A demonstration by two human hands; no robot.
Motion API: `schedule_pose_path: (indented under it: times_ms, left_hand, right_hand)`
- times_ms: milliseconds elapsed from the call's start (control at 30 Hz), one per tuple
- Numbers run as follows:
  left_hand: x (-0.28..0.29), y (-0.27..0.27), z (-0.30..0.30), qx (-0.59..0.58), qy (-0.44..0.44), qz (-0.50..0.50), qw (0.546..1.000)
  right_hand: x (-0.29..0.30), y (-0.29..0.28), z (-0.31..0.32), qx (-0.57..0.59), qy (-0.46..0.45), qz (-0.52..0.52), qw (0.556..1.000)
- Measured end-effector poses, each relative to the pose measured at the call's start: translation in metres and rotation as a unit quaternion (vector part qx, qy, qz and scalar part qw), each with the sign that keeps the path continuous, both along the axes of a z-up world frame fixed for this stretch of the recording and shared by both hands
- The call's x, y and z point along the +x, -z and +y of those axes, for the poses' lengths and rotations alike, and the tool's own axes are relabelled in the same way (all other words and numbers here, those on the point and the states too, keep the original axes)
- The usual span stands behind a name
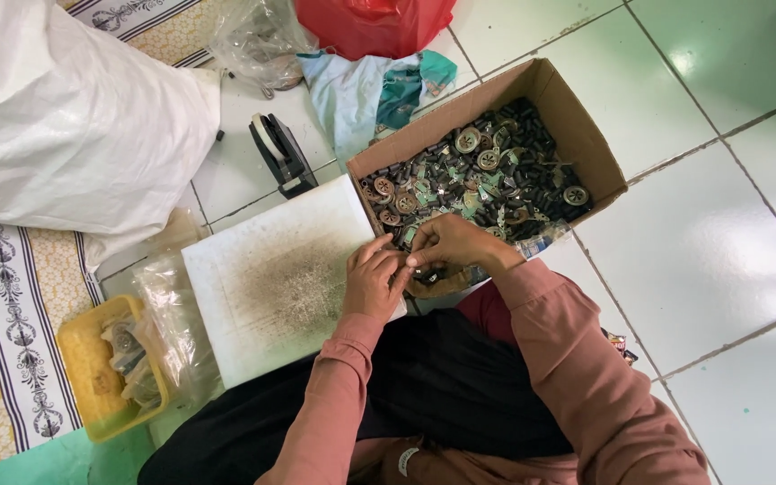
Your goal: Sorting small metal gears and components from a large box into individual plastic bags.
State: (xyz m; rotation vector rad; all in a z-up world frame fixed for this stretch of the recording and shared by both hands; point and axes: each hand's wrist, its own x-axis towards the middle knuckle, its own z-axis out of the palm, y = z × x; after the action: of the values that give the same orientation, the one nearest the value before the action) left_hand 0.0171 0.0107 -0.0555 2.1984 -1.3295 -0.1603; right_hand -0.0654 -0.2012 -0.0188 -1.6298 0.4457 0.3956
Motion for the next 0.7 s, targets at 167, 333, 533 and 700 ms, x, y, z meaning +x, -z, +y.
schedule_pose_path:
  times_ms: [167, 333, 533, 700]
  left_hand:
    - [-0.001, -0.004, 0.000, 0.002, 0.000, -0.005, 1.000]
    - [-0.003, -0.013, -0.001, -0.004, 0.006, 0.016, 1.000]
    - [-0.005, -0.017, -0.002, -0.025, -0.001, 0.011, 1.000]
    - [-0.005, -0.022, -0.002, -0.031, -0.001, 0.022, 0.999]
  right_hand:
    - [0.002, 0.010, -0.001, -0.014, 0.008, 0.000, 1.000]
    - [0.003, 0.012, -0.001, -0.021, -0.005, -0.004, 1.000]
    - [0.004, 0.009, 0.000, -0.001, -0.014, -0.006, 1.000]
    - [-0.003, -0.007, -0.035, -0.004, 0.123, -0.049, 0.991]
